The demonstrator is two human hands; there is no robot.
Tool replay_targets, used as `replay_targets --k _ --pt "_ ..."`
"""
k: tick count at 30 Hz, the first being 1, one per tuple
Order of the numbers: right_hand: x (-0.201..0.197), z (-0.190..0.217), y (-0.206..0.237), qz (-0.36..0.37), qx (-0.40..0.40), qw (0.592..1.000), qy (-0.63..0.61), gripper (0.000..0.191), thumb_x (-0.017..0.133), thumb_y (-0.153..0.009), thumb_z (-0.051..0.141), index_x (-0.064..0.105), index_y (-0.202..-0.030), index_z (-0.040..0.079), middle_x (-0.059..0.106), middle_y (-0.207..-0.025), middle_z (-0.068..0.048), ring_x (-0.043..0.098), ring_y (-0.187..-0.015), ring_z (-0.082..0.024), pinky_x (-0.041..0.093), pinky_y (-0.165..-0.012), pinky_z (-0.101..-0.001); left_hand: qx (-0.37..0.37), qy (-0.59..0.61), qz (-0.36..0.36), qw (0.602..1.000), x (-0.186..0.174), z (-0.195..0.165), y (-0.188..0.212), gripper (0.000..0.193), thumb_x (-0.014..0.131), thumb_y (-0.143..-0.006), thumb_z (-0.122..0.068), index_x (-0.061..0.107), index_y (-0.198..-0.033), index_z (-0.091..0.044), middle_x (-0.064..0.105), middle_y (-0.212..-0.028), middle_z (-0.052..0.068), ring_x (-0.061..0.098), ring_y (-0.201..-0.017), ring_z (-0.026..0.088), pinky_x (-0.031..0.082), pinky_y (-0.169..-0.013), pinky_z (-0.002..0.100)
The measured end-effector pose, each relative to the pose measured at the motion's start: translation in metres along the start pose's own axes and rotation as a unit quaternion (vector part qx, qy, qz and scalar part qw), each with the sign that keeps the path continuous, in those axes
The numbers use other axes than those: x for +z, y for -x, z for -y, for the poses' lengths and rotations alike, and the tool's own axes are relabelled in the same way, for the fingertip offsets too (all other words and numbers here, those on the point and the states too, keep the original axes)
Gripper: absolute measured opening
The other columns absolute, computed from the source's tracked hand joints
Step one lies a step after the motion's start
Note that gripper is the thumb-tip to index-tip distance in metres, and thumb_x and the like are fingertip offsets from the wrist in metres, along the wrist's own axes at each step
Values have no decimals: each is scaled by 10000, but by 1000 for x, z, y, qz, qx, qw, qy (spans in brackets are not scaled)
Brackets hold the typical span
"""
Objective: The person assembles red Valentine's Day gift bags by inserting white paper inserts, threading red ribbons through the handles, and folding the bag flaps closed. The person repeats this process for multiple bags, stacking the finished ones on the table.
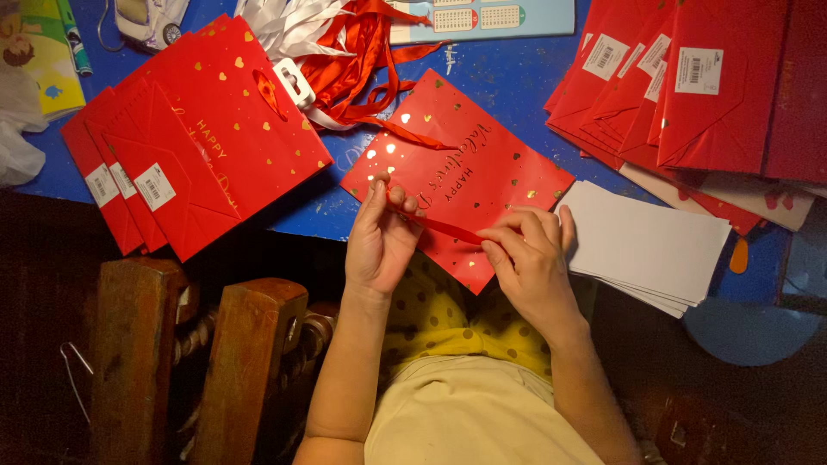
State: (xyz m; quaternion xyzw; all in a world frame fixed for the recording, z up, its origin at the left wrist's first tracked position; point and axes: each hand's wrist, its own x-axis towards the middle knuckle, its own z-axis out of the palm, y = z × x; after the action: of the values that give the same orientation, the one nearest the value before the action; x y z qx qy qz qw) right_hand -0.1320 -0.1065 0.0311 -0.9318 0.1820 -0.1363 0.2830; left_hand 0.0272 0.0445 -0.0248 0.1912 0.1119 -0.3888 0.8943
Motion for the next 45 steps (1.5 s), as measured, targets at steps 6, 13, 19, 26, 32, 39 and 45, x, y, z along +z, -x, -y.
replay_targets --k 6,13,19,26,32,39,45 --pt "-5 -4 2 6 -3 999 -33 117 792 -839 213 713 -893 146 633 -1046 14 548 -1205 -236 180 -1234 -562 -6 -5 1 1000 10 0 -8 161 558 -1086 -203 610 -1221 -131 582 -880 7 555 -874 165 491 -879 346" --pt "-12 -2 15 -21 -40 999 -10 206 825 -798 258 748 -969 171 620 -1230 -68 515 -1293 -266 214 -1199 -580 13 -235 47 971 34 16 -26 318 594 -1067 -192 605 -1355 -57 601 -845 -17 544 -792 98 486 -764 283" --pt "-25 -18 30 -90 65 993 28 287 761 -930 206 730 -1198 107 588 -1310 -89 549 -1214 -251 284 -1256 -573 21 -447 111 887 46 42 -37 271 621 -1040 -198 555 -1265 -64 600 -712 -42 497 -622 27 388 -571 185" --pt "-22 -24 30 -82 72 991 77 320 766 -903 221 744 -1199 102 580 -1245 -93 461 -1267 -321 226 -1203 -625 62 -635 200 744 52 55 -39 161 602 -1044 -162 484 -1100 -69 680 -784 14 664 -705 102 510 -658 274" --pt "-22 -21 24 -84 73 994 -15 253 695 -982 220 724 -1197 90 650 -1208 -63 520 -1191 -275 304 -1160 -497 52 -709 202 674 61 52 -38 190 642 -1000 -193 496 -1072 -96 720 -769 33 717 -711 171 523 -667 327" --pt "-18 -28 13 -96 57 989 -95 217 590 -1009 85 731 -1173 76 718 -1247 -53 613 -1219 -247 376 -1156 -418 67 -727 202 653 63 52 -43 239 678 -963 -211 499 -1087 -113 671 -712 30 688 -681 224 502 -654 373" --pt "-7 -33 -1 -134 132 981 -50 203 790 -869 93 733 -1064 101 659 -975 -68 597 -1020 -275 428 -1000 -411 59 -755 190 625 64 64 -49 242 669 -971 -263 507 -1083 -123 675 -714 13 691 -688 219 484 -630 388"
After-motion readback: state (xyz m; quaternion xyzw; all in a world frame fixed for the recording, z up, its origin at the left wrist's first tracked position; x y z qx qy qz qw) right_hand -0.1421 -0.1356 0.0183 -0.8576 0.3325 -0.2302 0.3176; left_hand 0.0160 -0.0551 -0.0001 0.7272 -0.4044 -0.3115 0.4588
